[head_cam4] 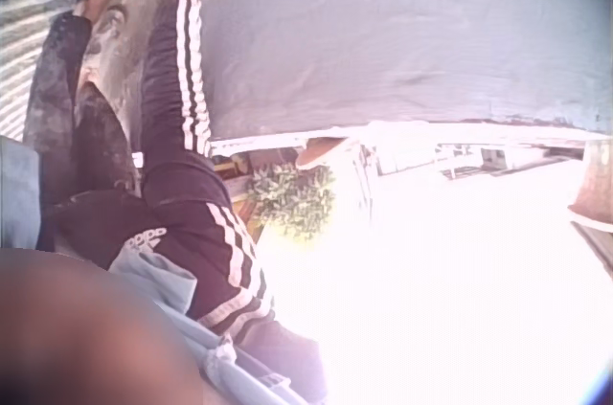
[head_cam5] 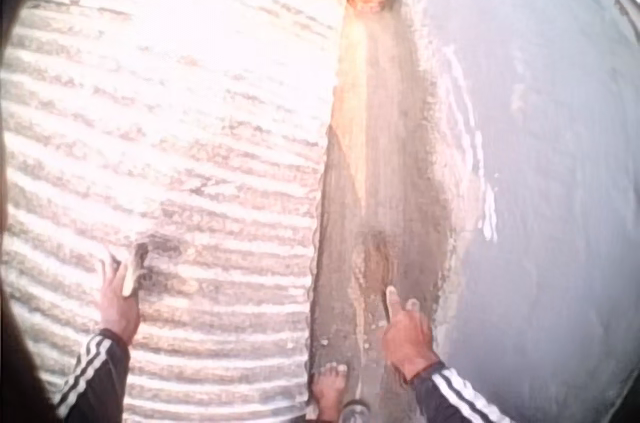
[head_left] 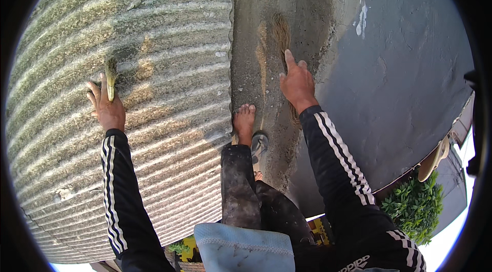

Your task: The person applies cement to the roof ridge using a brush and trowel. They repeatedly dip the brush into a bucket, spread the cement along the seam between corrugated and tiled sections, and occasionally smooth the surface with a trowel.

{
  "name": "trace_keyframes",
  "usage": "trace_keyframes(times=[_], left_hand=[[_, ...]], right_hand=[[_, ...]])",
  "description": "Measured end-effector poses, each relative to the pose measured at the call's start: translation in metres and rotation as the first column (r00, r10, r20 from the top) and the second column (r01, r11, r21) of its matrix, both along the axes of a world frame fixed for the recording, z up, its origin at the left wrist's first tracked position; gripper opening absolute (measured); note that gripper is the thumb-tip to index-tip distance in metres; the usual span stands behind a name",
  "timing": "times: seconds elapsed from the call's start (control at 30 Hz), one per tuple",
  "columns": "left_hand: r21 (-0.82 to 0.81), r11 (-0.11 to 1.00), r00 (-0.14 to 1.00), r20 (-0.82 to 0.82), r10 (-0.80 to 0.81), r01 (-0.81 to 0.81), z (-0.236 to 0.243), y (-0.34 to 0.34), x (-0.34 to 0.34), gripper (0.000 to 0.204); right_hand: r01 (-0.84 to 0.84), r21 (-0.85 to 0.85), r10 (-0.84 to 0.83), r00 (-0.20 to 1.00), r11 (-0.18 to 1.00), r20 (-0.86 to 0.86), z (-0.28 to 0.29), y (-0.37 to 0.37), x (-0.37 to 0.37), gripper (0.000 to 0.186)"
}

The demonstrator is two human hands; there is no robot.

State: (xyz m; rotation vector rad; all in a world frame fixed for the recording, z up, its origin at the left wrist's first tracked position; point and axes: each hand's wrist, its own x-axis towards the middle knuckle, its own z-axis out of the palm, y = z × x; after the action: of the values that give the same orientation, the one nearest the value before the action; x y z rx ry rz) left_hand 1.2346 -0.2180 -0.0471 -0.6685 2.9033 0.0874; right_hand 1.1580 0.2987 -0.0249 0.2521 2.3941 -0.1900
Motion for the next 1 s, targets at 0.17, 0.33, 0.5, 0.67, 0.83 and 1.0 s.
trace_keyframes(times=[0.17,0.33,0.5,0.67,0.83,1.0], left_hand=[[-0.054,0.998,0.996,0.076,-0.04,0.044,0.005,0.0,0.0,0.06],[-0.04,0.999,0.992,0.122,0.012,-0.007,0.014,0.005,-0.006,0.061],[-0.057,0.998,0.992,0.128,-0.012,0.02,0.015,0.007,-0.006,0.06],[-0.048,0.998,0.996,0.072,-0.044,0.047,0.006,-0.002,0.0,0.058],[-0.047,0.996,0.996,0.041,-0.077,0.078,0.004,-0.006,0.0,0.057],[-0.076,0.993,0.994,0.065,-0.085,0.09,0.007,-0.003,0.0,0.058]], right_hand=[[-0.093,0.067,0.095,0.995,0.993,-0.022,-0.075,0.006,-0.053,0.068],[-0.157,0.021,0.131,0.888,0.987,0.44,0.001,0.007,0.114,0.077],[-0.016,-0.005,0.016,0.925,1.0,0.379,0.052,0.009,0.112,0.074],[-0.113,0.064,0.116,0.992,0.992,-0.048,-0.044,0.008,-0.003,0.07],[-0.077,0.063,0.044,0.91,0.995,0.412,-0.035,0.017,0.118,0.076],[-0.007,0.025,-0.004,0.91,1.0,0.414,0.051,0.022,0.212,0.072]])
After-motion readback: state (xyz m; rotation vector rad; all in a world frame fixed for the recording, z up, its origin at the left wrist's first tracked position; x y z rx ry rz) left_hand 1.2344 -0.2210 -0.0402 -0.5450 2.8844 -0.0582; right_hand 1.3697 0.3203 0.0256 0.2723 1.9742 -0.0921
